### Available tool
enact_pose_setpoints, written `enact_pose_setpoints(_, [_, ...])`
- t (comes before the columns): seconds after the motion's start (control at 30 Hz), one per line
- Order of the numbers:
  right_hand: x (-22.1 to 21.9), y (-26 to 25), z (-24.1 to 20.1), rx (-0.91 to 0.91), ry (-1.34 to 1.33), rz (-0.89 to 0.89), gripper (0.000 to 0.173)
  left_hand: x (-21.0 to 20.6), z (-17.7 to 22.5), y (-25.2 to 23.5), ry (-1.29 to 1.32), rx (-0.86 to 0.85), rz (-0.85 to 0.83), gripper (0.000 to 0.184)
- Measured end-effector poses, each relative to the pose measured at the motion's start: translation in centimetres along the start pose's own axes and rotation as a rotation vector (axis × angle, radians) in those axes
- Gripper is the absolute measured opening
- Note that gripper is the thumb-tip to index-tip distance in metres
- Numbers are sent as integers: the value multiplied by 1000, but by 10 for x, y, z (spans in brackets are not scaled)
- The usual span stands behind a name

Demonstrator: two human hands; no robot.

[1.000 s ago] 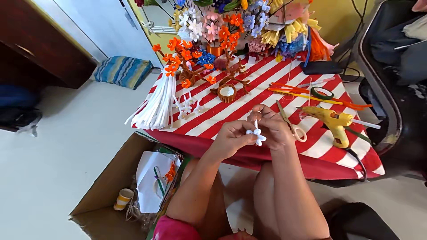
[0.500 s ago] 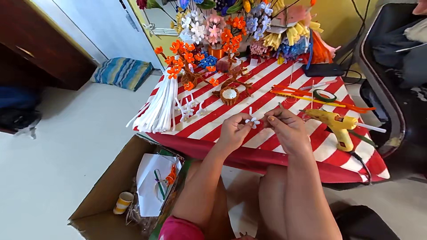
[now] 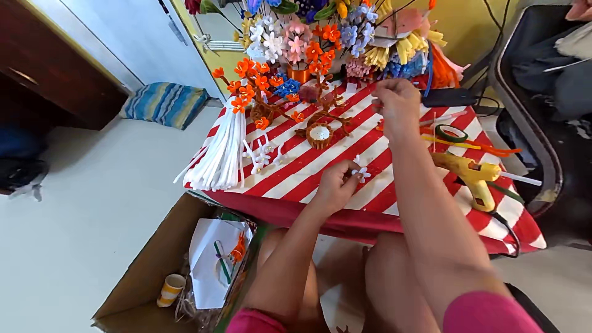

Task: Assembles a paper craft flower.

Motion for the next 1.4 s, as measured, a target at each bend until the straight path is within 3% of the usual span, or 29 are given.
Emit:
enact_pose_setpoints(0.13, [-11,-80,39,-227,481,-232,28,2,-2,-1,10,-8,0,13])
enact_pose_setpoints(0.2, [-20,-102,56,-290,719,-372,28,1,-4,-1,35,-10,11,12])
enact_pose_setpoints(0.27, [-26,-112,62,-333,816,-404,30,0,-6,-2,47,-10,12,11])
enact_pose_setpoints(0.4, [-29,-121,76,-423,777,-323,43,-1,-6,-1,47,-27,12,10])
enact_pose_setpoints(0.5, [-31,-127,87,-461,792,-343,42,-1,-6,-1,38,-43,14,10])
enact_pose_setpoints(0.63, [-20,-128,96,-403,629,-333,58,-1,-5,-2,49,-51,23,11])
enact_pose_setpoints(0.87, [13,-82,61,-456,408,-325,23,-9,-7,-5,-111,-18,20,21])
enact_pose_setpoints(1.03, [26,-79,46,-435,492,-305,28,-15,-8,-4,-197,4,-18,20])
enact_pose_setpoints(1.27, [-6,-107,87,-297,459,-310,29,-12,-9,-4,-252,-17,-43,18])
enact_pose_setpoints(1.4, [-22,-122,95,-308,556,-290,31,-10,-7,-4,-261,-38,-47,17])
Point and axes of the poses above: each hand's wrist, its own y-axis away from the middle knuckle, its own x-axis out of the back of the hand, z = x × y, the point moved 4 cm from there along -y, towards the middle knuckle, and after that the axes turned 13 degrees about -z, right-handed, at the moved point
